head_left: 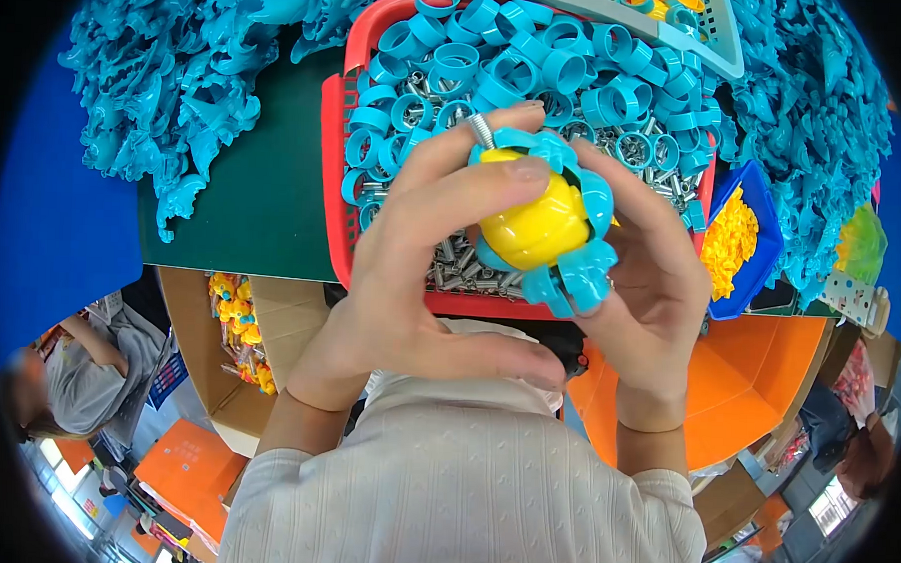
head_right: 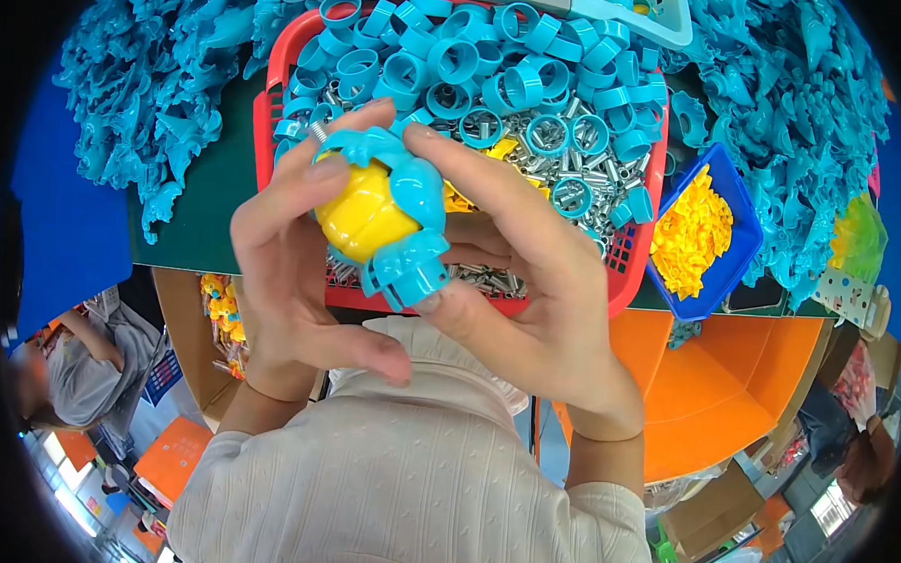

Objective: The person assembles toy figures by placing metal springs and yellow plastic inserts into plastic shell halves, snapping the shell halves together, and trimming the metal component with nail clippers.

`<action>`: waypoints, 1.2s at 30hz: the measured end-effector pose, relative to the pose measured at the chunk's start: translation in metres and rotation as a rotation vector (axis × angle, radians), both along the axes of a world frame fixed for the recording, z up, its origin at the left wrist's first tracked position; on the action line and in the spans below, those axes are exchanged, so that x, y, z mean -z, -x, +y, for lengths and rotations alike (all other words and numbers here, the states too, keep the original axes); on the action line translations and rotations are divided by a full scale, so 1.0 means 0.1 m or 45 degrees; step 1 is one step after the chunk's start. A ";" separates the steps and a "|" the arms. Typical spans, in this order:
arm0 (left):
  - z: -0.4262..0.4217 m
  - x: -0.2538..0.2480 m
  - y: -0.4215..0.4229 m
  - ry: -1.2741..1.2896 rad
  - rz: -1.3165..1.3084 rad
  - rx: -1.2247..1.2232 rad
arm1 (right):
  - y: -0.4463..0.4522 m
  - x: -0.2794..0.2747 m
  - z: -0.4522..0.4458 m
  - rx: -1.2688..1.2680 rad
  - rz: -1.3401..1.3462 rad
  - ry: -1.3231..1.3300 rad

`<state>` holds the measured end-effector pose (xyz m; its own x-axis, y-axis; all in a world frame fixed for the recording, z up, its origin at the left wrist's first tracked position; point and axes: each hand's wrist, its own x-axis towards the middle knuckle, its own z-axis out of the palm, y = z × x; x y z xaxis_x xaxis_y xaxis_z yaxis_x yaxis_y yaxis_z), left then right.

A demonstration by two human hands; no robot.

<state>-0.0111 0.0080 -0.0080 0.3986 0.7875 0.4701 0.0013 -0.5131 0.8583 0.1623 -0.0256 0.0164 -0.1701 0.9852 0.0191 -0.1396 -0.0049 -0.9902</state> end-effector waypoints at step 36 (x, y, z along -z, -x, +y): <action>-0.18 0.06 -0.11 -0.228 -0.066 -0.198 | 0.12 0.05 0.07 0.179 -0.250 -0.280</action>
